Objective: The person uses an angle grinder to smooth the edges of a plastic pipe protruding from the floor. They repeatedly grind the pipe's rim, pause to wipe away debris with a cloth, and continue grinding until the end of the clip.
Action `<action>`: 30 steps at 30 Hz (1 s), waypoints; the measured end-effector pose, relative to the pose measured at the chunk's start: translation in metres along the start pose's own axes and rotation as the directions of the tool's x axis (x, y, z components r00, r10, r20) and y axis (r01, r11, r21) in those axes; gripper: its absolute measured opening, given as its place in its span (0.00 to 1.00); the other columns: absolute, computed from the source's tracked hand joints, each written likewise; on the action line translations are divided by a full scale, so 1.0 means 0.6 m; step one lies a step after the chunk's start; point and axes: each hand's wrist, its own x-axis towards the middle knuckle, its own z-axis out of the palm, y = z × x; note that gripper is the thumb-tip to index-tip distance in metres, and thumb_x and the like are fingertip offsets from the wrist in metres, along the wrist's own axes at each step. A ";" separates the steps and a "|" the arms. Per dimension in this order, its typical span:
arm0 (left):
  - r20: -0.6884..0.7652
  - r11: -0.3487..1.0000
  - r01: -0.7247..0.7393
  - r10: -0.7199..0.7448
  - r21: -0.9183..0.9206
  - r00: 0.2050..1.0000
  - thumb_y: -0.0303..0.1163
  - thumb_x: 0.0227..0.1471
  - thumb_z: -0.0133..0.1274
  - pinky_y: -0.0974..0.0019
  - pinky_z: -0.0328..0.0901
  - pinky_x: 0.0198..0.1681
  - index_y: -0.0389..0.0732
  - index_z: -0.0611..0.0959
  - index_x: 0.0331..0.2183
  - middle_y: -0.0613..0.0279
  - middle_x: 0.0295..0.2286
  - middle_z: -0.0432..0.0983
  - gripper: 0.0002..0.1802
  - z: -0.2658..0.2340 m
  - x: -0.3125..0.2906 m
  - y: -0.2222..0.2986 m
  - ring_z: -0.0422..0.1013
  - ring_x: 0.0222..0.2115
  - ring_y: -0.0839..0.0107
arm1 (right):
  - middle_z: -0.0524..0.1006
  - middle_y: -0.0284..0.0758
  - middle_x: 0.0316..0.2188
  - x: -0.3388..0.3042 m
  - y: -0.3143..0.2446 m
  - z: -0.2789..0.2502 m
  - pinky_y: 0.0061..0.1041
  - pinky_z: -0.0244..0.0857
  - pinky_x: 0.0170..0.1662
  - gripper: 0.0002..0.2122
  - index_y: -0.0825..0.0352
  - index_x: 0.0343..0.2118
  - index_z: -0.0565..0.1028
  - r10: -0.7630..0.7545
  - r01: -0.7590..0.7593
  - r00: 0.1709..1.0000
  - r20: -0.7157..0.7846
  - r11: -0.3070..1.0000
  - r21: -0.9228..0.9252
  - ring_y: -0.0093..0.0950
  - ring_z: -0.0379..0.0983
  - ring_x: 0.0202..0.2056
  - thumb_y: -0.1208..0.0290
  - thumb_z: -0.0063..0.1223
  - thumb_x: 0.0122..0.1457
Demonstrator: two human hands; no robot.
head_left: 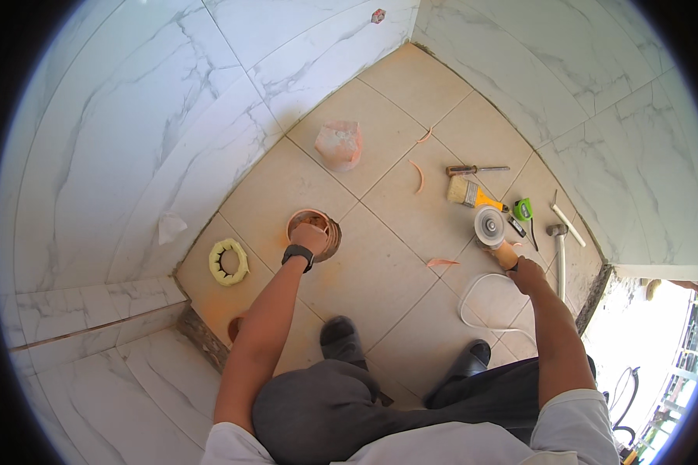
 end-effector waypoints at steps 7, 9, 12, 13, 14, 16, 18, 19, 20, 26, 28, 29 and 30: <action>0.320 0.068 0.325 -0.074 -0.943 0.944 0.31 0.58 0.60 0.73 0.62 0.20 0.37 0.84 0.28 0.66 0.22 0.78 0.09 -0.056 -0.062 0.040 0.69 0.19 0.80 | 0.81 0.50 0.43 -0.002 0.001 -0.001 0.44 0.71 0.52 0.24 0.71 0.47 0.72 -0.003 0.003 1.000 0.003 1.000 0.003 0.47 0.78 0.48 0.52 0.61 0.61; 0.213 0.181 0.213 -0.020 -0.960 0.977 0.32 0.59 0.60 0.74 0.61 0.20 0.36 0.84 0.29 0.67 0.22 0.78 0.10 -0.100 -0.104 0.087 0.70 0.19 0.82 | 0.81 0.50 0.43 -0.001 0.002 -0.001 0.44 0.71 0.52 0.24 0.70 0.47 0.72 -0.008 0.008 1.000 0.013 1.000 -0.001 0.47 0.78 0.48 0.52 0.61 0.61; -0.053 0.579 -0.011 -0.055 -0.815 0.997 0.35 0.60 0.59 0.72 0.66 0.25 0.32 0.85 0.34 0.64 0.23 0.79 0.14 -0.157 -0.101 0.159 0.74 0.22 0.77 | 0.81 0.50 0.42 0.002 -0.001 -0.003 0.45 0.71 0.52 0.24 0.70 0.47 0.72 -0.008 0.008 1.000 0.020 1.000 0.000 0.47 0.78 0.48 0.53 0.61 0.61; -0.127 0.665 -0.074 -0.031 -0.743 0.991 0.37 0.61 0.58 0.70 0.68 0.27 0.31 0.85 0.35 0.62 0.23 0.79 0.16 -0.169 -0.084 0.175 0.75 0.24 0.75 | 0.81 0.50 0.42 0.002 -0.001 -0.003 0.45 0.70 0.52 0.23 0.70 0.47 0.72 0.004 -0.004 1.000 0.023 1.000 -0.006 0.47 0.78 0.48 0.53 0.61 0.61; -0.191 0.707 -0.149 0.020 -0.691 0.981 0.38 0.62 0.57 0.68 0.71 0.30 0.30 0.86 0.35 0.60 0.23 0.80 0.18 -0.172 -0.073 0.180 0.77 0.25 0.72 | 0.81 0.50 0.42 0.000 -0.002 -0.003 0.44 0.70 0.53 0.23 0.70 0.47 0.72 -0.014 0.014 1.000 0.014 1.000 0.012 0.47 0.78 0.48 0.53 0.61 0.61; -0.300 0.853 -0.120 -0.044 -0.507 0.953 0.42 0.62 0.56 0.59 0.72 0.35 0.34 0.87 0.37 0.54 0.26 0.82 0.19 -0.161 -0.053 0.168 0.80 0.32 0.62 | 0.81 0.50 0.42 -0.003 -0.001 -0.003 0.44 0.71 0.53 0.23 0.70 0.46 0.72 -0.006 0.006 1.000 0.000 1.000 0.012 0.47 0.78 0.48 0.52 0.61 0.61; -0.385 0.933 -0.105 -0.038 -0.345 0.922 0.44 0.60 0.56 0.55 0.73 0.40 0.36 0.87 0.39 0.50 0.28 0.84 0.19 -0.133 -0.040 0.138 0.81 0.34 0.56 | 0.81 0.50 0.42 -0.004 -0.001 -0.004 0.44 0.70 0.53 0.23 0.70 0.47 0.72 -0.011 0.012 1.000 -0.004 1.000 0.022 0.47 0.78 0.48 0.53 0.61 0.61; -0.416 0.959 -0.102 -0.017 -0.263 0.909 0.43 0.59 0.57 0.55 0.74 0.41 0.36 0.87 0.40 0.49 0.29 0.84 0.19 -0.109 -0.051 0.117 0.81 0.34 0.54 | 0.81 0.50 0.42 -0.005 -0.001 -0.005 0.44 0.70 0.53 0.23 0.70 0.47 0.72 0.003 -0.004 1.000 0.005 1.000 0.018 0.47 0.78 0.48 0.53 0.61 0.61; -0.408 0.979 -0.063 -0.023 -0.196 0.913 0.42 0.58 0.58 0.54 0.74 0.43 0.36 0.87 0.40 0.47 0.29 0.84 0.18 -0.087 -0.058 0.099 0.81 0.34 0.53 | 0.81 0.49 0.43 -0.005 -0.001 -0.006 0.44 0.71 0.53 0.23 0.70 0.47 0.72 0.004 -0.004 1.000 0.011 1.000 0.010 0.46 0.78 0.48 0.53 0.61 0.61; -0.296 1.000 0.012 -0.019 -0.027 0.955 0.40 0.55 0.60 0.51 0.74 0.46 0.40 0.87 0.42 0.48 0.35 0.84 0.17 0.000 -0.061 0.053 0.80 0.39 0.50 | 0.81 0.48 0.43 -0.004 -0.005 -0.008 0.42 0.71 0.53 0.23 0.69 0.47 0.73 0.004 -0.004 1.000 0.017 1.000 -0.006 0.45 0.78 0.48 0.53 0.61 0.61; -0.299 0.998 0.008 -0.025 -0.057 0.954 0.40 0.55 0.60 0.50 0.74 0.46 0.40 0.87 0.41 0.47 0.37 0.84 0.16 0.010 -0.055 0.056 0.79 0.40 0.50 | 0.81 0.48 0.43 -0.004 -0.006 -0.008 0.42 0.71 0.54 0.23 0.69 0.47 0.73 0.020 -0.019 1.000 0.019 1.000 -0.021 0.45 0.78 0.48 0.53 0.62 0.61; -0.301 0.997 0.006 -0.028 -0.074 0.953 0.39 0.55 0.60 0.50 0.73 0.46 0.40 0.87 0.41 0.47 0.38 0.83 0.15 0.012 -0.052 0.059 0.79 0.40 0.50 | 0.81 0.48 0.43 -0.004 -0.006 -0.007 0.42 0.71 0.53 0.23 0.69 0.47 0.73 0.007 -0.007 1.000 0.008 1.000 -0.007 0.45 0.78 0.48 0.53 0.62 0.61; -0.317 0.997 0.000 -0.023 -0.074 0.948 0.39 0.55 0.60 0.50 0.74 0.46 0.40 0.87 0.40 0.47 0.38 0.83 0.15 0.014 -0.050 0.063 0.79 0.40 0.49 | 0.81 0.48 0.43 -0.004 -0.005 -0.007 0.43 0.71 0.53 0.23 0.69 0.47 0.73 0.004 -0.004 1.000 0.007 1.000 -0.003 0.45 0.78 0.48 0.53 0.62 0.61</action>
